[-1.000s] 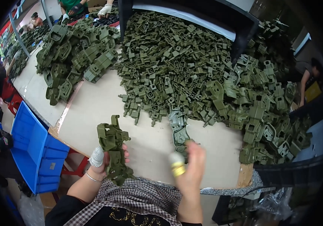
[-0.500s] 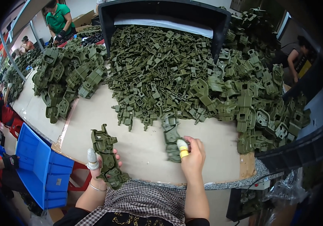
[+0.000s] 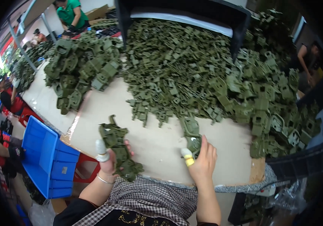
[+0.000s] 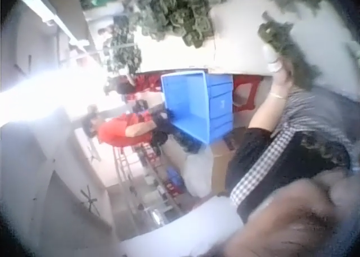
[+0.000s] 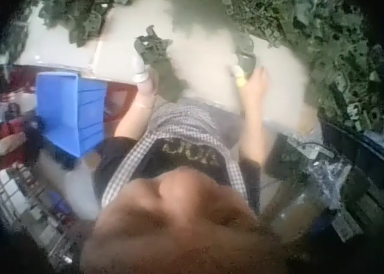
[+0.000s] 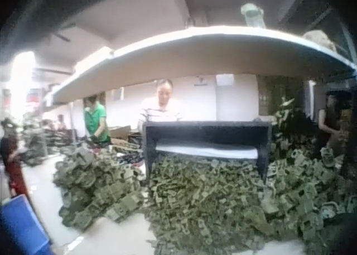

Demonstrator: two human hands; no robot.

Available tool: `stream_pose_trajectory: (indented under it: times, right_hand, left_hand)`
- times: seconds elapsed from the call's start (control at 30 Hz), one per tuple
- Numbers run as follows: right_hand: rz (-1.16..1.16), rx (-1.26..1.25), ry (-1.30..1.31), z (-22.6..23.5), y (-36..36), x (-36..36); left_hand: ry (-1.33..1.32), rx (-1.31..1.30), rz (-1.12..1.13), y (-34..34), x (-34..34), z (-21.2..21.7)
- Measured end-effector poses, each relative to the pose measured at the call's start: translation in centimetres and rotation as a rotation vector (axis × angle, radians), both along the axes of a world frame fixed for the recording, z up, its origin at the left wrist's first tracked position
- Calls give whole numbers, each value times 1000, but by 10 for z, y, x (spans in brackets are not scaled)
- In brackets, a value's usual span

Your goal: The person assembles plastic toy parts together by hand and places the assembled pieces onto a pile on the table.

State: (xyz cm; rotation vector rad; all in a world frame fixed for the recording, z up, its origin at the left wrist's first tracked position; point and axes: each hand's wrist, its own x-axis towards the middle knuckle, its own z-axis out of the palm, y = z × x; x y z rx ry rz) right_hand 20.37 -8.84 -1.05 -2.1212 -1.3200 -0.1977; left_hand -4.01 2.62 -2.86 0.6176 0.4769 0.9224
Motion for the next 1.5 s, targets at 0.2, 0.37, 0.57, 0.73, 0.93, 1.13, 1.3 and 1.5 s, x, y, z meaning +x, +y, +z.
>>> stream_pose_trajectory:
  times: [0.2,0.37,0.57,0.73,0.93,1.13,1.3,1.5]
  right_hand:
    - [-58,61,366,-2,-26,-11]
    - [281,283,602,22,-25,-64]
    - [498,194,287,24,-3,-84]
    - [591,187,294,17,-5,-85]
    - [553,150,332,1,-5,-95]
    - [581,51,534,5,-1,-91]
    - [556,61,571,5,8,-74]
    - [559,104,543,16,8,-83]
  left_hand:
    - [34,42,-9,-1,-1,-5]
    - [84,33,-90,-8,10,5]
    - [125,210,-81,-20,37,29]
    - [108,171,-86,-23,31,21]
    - [255,290,-4,-22,37,6]
    - [247,224,54,-22,42,18]
    - [357,293,0,-16,51,20]
    - [333,355,-16,-10,49,25]
